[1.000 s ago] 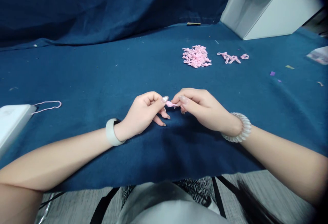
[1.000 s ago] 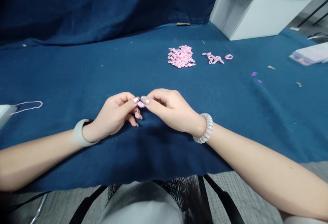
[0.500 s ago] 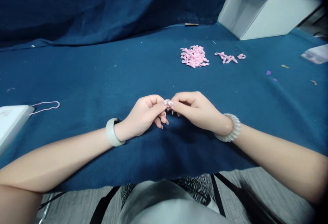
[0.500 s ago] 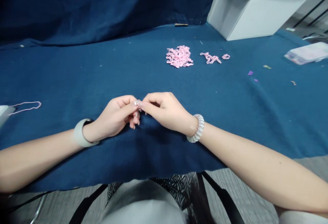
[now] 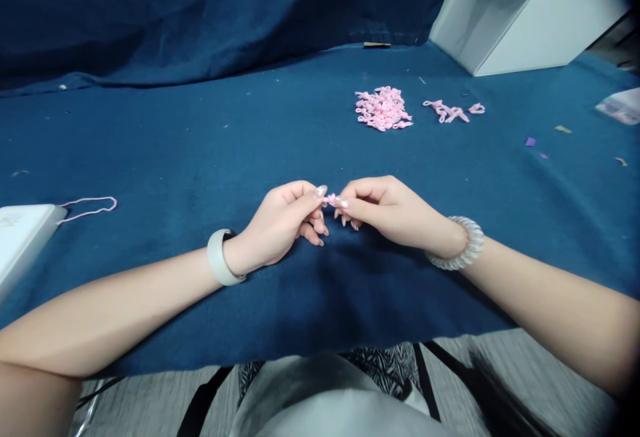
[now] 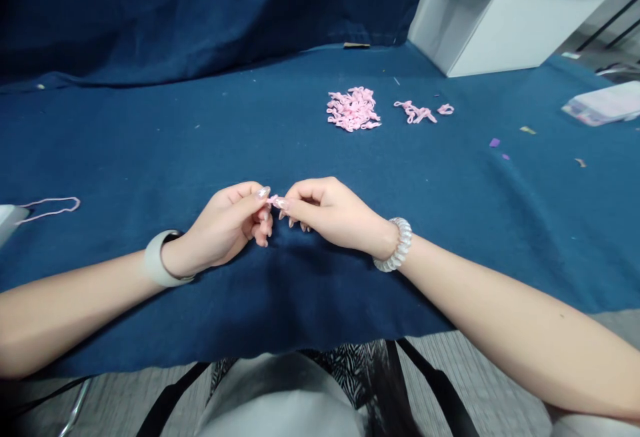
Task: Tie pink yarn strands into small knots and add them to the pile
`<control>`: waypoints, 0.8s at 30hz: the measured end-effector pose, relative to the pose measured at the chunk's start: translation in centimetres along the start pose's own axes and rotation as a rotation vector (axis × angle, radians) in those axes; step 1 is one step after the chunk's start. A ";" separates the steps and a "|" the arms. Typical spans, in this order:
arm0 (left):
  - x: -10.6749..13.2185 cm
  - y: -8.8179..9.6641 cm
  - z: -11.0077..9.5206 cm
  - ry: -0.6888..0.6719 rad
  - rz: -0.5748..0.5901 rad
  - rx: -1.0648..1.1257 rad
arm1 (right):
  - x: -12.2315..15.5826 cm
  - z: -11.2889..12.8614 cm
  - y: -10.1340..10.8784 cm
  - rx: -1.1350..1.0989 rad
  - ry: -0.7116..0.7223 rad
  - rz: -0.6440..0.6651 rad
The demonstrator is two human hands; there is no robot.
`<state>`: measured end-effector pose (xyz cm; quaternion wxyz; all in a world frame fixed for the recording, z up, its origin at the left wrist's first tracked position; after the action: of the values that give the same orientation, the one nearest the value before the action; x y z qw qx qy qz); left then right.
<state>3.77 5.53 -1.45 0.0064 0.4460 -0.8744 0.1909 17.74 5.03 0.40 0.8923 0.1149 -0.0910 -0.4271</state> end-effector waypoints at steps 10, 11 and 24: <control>-0.1 -0.1 0.0 0.003 -0.018 0.012 | 0.0 0.1 0.3 -0.055 -0.003 -0.016; -0.1 -0.1 0.0 0.002 -0.019 0.015 | 0.0 0.0 0.3 -0.042 -0.021 -0.010; 0.0 -0.2 0.0 -0.012 0.036 -0.156 | -0.1 -0.1 0.2 -0.095 -0.094 -0.018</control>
<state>3.87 5.45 -1.35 0.0326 0.4293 -0.8946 0.1197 17.86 5.31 0.34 0.8876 0.0529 -0.1111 -0.4439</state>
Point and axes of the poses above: each hand's wrist, its own x-axis away from the middle knuckle, its own y-axis out of the back of the hand, z = x × y, the point moved 5 cm from there along -x, towards the middle knuckle, and after that the axes turned 11 degrees about z, right-handed, at the moved point
